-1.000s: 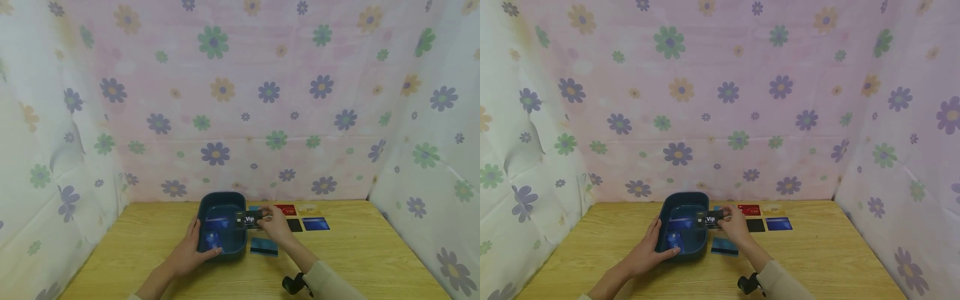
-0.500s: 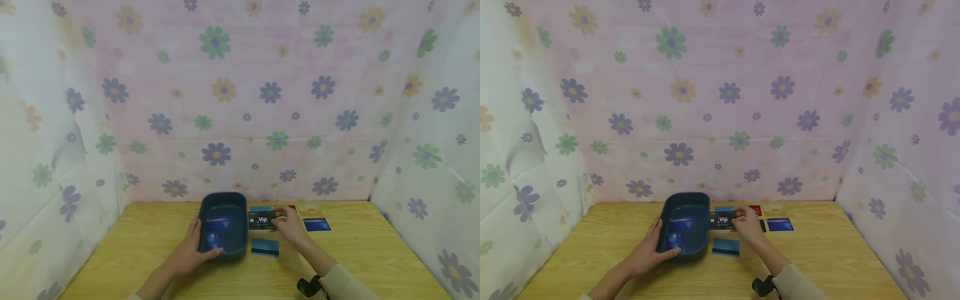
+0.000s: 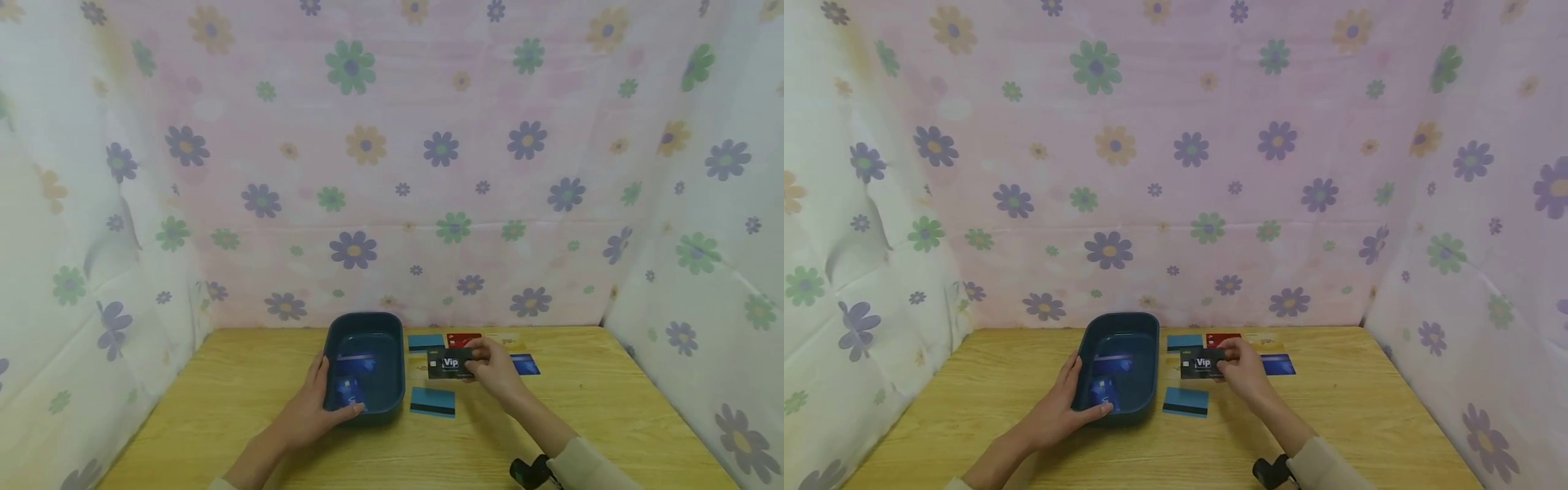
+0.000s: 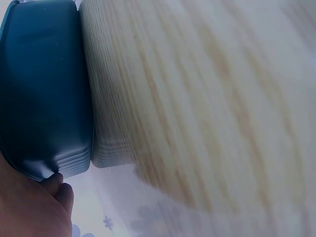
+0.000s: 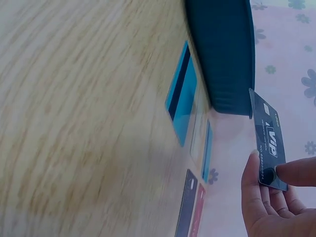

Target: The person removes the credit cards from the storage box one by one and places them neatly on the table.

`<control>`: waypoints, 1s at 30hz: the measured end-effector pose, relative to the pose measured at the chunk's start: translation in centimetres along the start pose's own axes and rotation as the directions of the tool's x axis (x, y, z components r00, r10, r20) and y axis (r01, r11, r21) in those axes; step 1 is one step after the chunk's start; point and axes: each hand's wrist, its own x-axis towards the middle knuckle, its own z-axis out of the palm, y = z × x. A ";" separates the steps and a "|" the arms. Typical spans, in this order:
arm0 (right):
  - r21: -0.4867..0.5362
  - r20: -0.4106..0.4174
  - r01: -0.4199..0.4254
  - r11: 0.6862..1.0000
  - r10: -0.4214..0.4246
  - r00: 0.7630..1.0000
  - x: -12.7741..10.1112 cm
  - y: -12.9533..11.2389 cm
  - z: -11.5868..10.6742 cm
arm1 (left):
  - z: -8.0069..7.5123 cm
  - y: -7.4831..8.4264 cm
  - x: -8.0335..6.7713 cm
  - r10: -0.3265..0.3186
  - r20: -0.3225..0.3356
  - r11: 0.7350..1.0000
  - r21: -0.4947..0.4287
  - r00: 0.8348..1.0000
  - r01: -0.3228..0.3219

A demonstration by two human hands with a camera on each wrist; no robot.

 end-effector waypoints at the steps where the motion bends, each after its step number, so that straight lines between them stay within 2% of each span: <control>1: 0.000 -0.003 -0.006 1.000 0.006 1.000 -0.1 0.0 -0.1 | 0.0 0.0 0.0 -0.002 0.001 1.000 0.002 1.000 0.002; 8: -0.028 -0.023 -0.010 1.000 0.010 1.000 -0.3 0.6 -0.6 | 0.0 -0.2 0.1 -0.001 0.002 1.000 0.013 1.000 0.001; 18: -0.054 -0.001 -0.013 0.998 0.013 1.000 -0.8 1.9 -2.2 | 0.0 -0.3 0.1 0.016 -0.002 1.000 0.015 1.000 -0.016; 30: -0.142 -0.005 -0.021 0.990 0.020 1.000 -1.1 3.7 -4.3 | 0.1 -0.3 0.1 0.017 -0.006 1.000 0.019 1.000 -0.017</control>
